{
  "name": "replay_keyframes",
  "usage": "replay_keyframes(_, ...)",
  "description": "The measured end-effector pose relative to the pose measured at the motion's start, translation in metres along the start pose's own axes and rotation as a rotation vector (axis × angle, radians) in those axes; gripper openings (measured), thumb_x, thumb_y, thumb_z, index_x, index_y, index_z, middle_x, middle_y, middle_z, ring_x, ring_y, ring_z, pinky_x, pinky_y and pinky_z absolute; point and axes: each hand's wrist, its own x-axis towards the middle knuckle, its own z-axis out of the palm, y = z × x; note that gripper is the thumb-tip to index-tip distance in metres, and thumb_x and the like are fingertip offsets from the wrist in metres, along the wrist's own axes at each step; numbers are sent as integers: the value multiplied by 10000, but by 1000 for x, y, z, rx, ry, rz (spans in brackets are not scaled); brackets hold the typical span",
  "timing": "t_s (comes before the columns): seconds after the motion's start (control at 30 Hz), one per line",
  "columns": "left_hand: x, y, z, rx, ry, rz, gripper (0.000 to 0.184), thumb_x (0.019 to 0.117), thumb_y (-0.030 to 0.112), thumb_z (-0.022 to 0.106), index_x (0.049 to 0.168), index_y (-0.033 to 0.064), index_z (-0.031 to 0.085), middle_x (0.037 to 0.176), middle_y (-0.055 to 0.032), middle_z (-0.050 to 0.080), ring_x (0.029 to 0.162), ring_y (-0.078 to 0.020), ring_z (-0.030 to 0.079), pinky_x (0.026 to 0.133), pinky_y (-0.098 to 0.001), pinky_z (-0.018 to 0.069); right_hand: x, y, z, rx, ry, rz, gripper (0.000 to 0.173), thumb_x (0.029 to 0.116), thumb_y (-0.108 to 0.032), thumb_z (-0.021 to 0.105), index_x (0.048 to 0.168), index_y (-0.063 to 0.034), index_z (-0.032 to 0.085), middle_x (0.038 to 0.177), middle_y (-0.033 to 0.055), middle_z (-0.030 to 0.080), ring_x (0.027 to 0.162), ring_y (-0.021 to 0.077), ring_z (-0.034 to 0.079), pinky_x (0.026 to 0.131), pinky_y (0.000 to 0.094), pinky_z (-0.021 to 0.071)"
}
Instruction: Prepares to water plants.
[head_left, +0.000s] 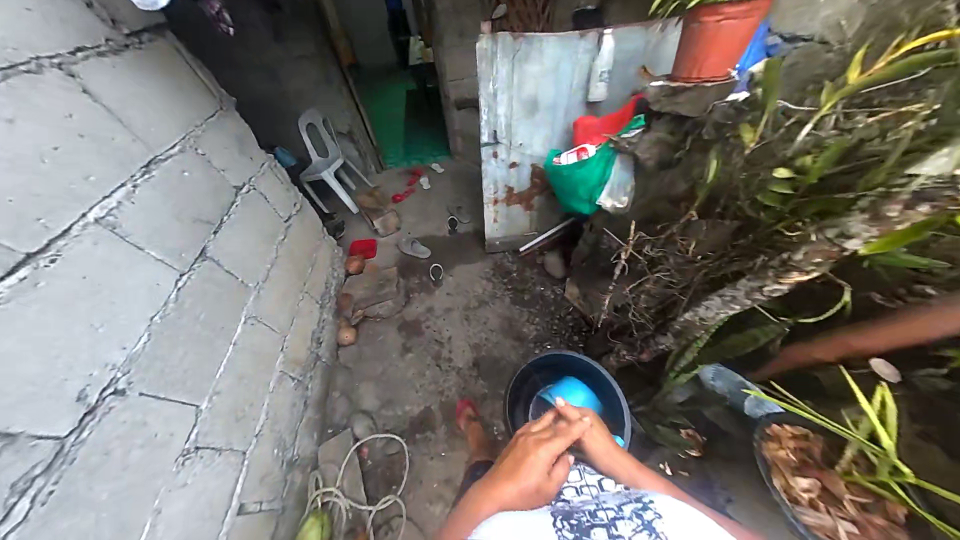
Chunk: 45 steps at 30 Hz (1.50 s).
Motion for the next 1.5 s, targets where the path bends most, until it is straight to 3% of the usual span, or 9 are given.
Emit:
replay_keyframes(0.13,37,-55,-71,17,-39,80,481,1019,89,532,1500,104,539,1449,-106,614,1432,-284,488,1214,-478,338,79,-36,8,51,40,-85,589,1082,-471,348,939,-75,760,869,46,734,877,133,697,852,422,564)
replay_keyframes(0.3,70,-108,-178,73,-111,19,495,1034,150,534,1529,159,509,1444,-122,615,1423,-326,489,1209,-515,321,174,-115,30,16,110,-75,440,1070,-311,482,791,-43,693,727,34,650,720,117,625,727,382,528)
replay_keyframes(0.47,82,-171,-248,2,-76,-20,491,1025,116,537,1516,129,524,1450,-136,608,1413,-343,499,1197,-526,344,259,-152,59,4,98,-79,426,1058,-304,509,760,-52,677,686,19,621,671,117,602,674,375,522)
replay_keyframes(0.63,100,-223,-291,-131,-24,-26,448,1040,80,499,1484,39,538,1412,-185,624,1317,-298,603,1157,-466,425,323,-181,66,-27,50,-30,491,1046,-374,524,642,-106,599,613,-17,563,613,101,561,624,370,479)
replay_keyframes(0.83,140,-291,-352,-198,6,-130,450,1059,95,491,1505,38,510,1422,-175,621,1295,-285,622,1141,-464,442,433,-217,66,-156,-97,38,544,1069,-431,513,737,-31,673,685,63,615,695,180,602,707,445,505)
replay_keyframes(1.03,208,-383,-429,-239,73,-254,474,1066,116,482,1536,53,468,1478,-166,575,1329,-273,599,1155,-463,438,588,-266,56,-262,-223,20,561,1096,-410,450,842,21,704,824,158,675,849,275,653,824,512,512)
replay_keyframes(1.23,292,-434,-513,-107,106,-312,482,1057,139,514,1536,95,485,1445,-133,613,1308,-275,613,1146,-484,439,709,-321,30,-214,-240,10,500,1073,-374,490,799,-5,686,794,120,654,818,241,635,789,500,505)
replay_keyframes(1.37,326,-467,-542,-132,145,-316,464,1053,132,523,1513,73,512,1416,-150,632,1282,-271,634,1124,-472,463,761,-339,22,-167,-261,5,460,1065,-356,513,884,7,728,874,143,693,886,249,657,849,508,515)
replay_keyframes(1.5,352,-510,-576,-201,134,-274,443,1058,129,522,1500,94,534,1440,-109,621,1294,-215,626,1135,-436,467,816,-350,10,-168,-329,-98,400,1016,-341,568,911,6,737,906,149,717,911,255,682,868,515,533)
